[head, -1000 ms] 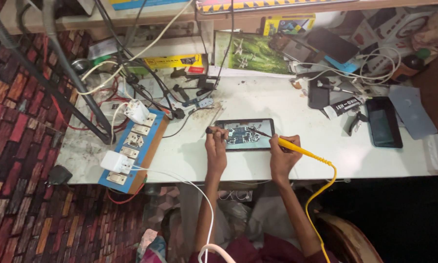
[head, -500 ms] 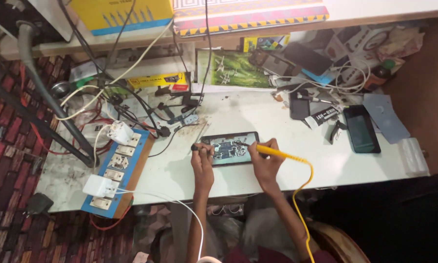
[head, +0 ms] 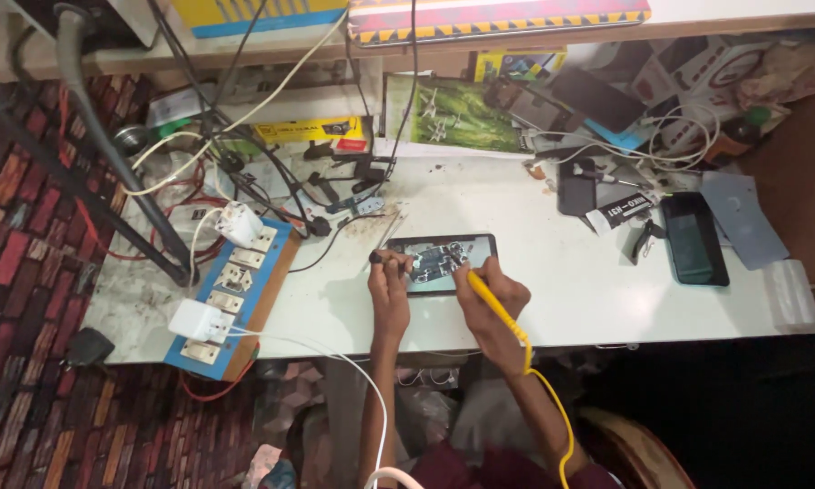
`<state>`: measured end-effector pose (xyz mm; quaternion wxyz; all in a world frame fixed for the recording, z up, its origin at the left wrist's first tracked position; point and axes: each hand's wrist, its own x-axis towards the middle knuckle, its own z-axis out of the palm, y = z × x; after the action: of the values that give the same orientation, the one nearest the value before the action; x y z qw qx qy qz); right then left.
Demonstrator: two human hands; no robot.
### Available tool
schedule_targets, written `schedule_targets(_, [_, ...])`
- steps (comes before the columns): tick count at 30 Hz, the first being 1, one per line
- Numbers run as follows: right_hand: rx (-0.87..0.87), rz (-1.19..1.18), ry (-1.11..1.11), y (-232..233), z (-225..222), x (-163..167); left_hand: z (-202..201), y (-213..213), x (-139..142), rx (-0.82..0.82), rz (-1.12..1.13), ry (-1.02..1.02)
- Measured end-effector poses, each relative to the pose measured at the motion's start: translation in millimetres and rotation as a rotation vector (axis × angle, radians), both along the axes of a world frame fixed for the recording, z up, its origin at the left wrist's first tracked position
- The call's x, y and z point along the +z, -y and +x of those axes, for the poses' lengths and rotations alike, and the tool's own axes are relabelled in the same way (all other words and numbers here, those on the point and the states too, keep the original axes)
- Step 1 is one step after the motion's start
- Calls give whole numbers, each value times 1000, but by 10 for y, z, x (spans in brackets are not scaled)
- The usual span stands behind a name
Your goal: The person uses a soldering iron and a small tool to work on a disassembled tablet's internal circuit board. They repeatedly apply the soldering iron to various points on the board while holding the device steady.
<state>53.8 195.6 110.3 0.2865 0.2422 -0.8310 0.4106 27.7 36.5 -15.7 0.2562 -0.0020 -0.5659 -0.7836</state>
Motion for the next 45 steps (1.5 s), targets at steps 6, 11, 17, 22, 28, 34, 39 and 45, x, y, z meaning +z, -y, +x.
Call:
schedule_targets(6, [-215,-294,172,-11,-206,-238,-2,21,22,9,-6,52])
schedule_targets(11, [-178,-381,222,-92,-244,-368,2,12,44,11,10,83])
schedule_targets(17, [-136,-451,217,-149,-216,-424,-48,24,24,-54,115,78])
schedule_targets(22, [-131,-491,219,-182,-237,-522,-69,-53,-43,-77,75,66])
schedule_targets(28, [-91,-870,344,-314,-321,-685,-55,-57,-71,-128,143,54])
schedule_targets(34, [-117,-906,386,-578,-361,-868,-34,-40,-8,-86,104,37])
schedule_targets(39, [-161,-978,421,-662,-445,-1012,-60,-28,27,-51,59,34])
schedule_targets(45, [-186,-1034,426,-685,-491,-1117,-70,-50,-64,-8,116,57])
